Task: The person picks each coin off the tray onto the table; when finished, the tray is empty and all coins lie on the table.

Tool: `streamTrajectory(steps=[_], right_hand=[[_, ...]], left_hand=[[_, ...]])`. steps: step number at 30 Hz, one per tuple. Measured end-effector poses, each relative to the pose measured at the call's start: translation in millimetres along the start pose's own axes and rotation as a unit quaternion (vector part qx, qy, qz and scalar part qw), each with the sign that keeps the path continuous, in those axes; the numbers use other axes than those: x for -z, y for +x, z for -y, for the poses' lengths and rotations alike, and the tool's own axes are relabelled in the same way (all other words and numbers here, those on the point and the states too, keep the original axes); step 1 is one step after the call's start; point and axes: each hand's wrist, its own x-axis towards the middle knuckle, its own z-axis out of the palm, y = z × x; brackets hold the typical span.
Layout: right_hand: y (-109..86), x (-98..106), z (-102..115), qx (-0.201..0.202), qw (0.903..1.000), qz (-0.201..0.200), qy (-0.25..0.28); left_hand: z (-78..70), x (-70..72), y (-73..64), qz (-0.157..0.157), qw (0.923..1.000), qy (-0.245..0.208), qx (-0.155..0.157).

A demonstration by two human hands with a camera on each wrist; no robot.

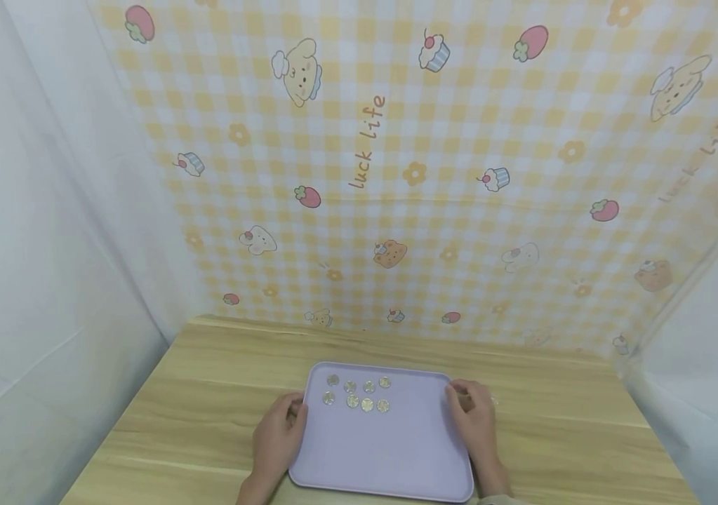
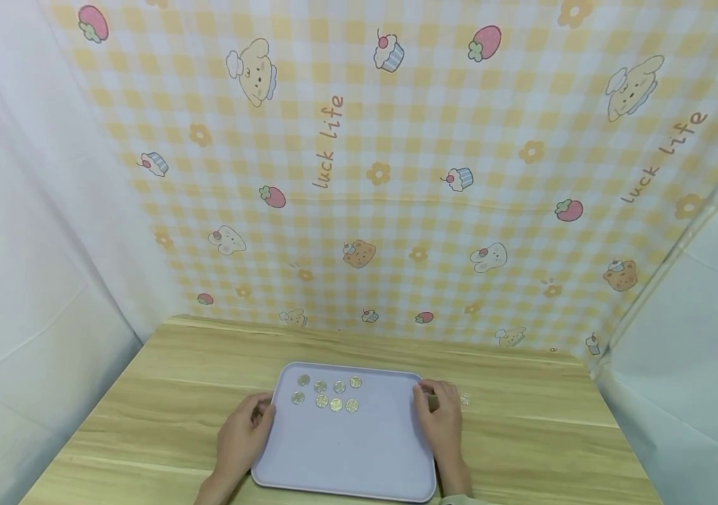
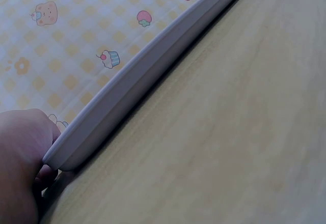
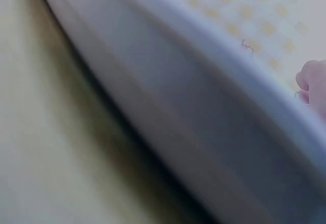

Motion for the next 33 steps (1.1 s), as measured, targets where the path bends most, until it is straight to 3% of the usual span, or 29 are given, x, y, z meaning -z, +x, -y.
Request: streamTrajectory(steps=[4,12,19,28,33], right_hand=[[-1.0,-5,-1,0.032,0.9995,0.001,-0.002],[-2.9,-7,3,0.003,0.9996,0.025,-0.014],[-0.9,-8,5,0.056,0.9978,0.019,-0.031],[1.6,-11,14,0.095,0.9952,0.022,-0.008],[0.3,-16,25,0.086,0.9953,0.043,-0.005]], left_hand=[[1.2,-0.9,-0.4,-0.011,0.9999,-0.001,-0.012],[1.3,0.5,0.2,0.004,1.0,0.002,0.004],[1.9,-2.2,0.8,0.007,1.0,0.003,0.006],[1.3,-2.8,1.0,0.011,0.9999,0.001,0.011],[3.0,-2.2,0.8,0.011,0.9998,0.006,0.014]])
